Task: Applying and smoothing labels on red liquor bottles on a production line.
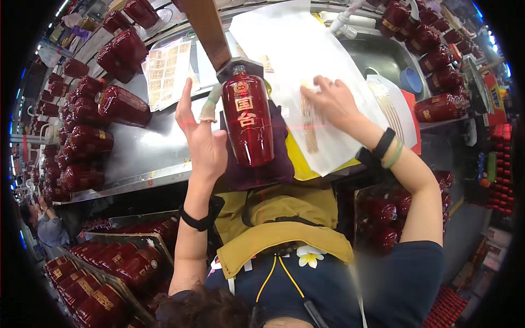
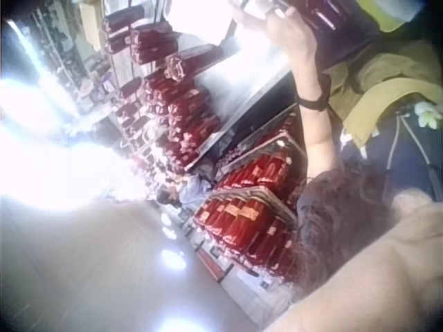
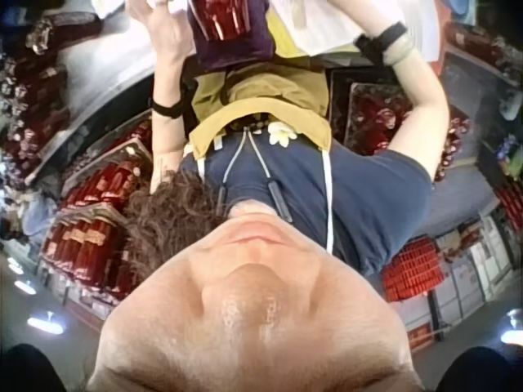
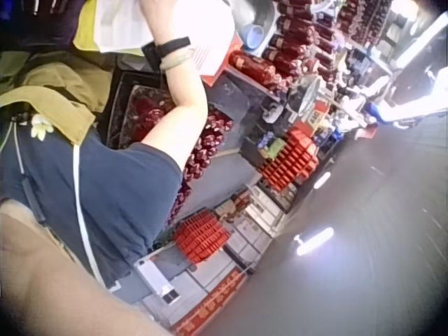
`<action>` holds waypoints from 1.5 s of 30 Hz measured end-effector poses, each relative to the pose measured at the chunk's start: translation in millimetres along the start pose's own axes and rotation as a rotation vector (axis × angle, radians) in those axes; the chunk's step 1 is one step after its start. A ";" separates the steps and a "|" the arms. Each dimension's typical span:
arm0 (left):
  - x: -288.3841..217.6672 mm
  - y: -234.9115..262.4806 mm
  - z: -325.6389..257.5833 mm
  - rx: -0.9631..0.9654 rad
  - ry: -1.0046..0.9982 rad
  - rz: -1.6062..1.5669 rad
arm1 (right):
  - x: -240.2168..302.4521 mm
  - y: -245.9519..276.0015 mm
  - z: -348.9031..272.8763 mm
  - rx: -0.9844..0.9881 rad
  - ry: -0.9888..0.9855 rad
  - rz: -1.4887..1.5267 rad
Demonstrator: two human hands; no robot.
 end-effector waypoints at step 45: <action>-33.6 49.4 -25.8 0.329 0.635 -0.690 | 78.7 133.6 22.5 0.247 -0.451 1.156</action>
Point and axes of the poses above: each hand's wrist, its own z-axis towards the middle knuckle, its own y-axis out of the back of the hand, x = y × z, the point moved 3 cm from there along z, towards the middle knuckle, and after that the axes turned 13 degrees about -z, right-handed, at the moved point
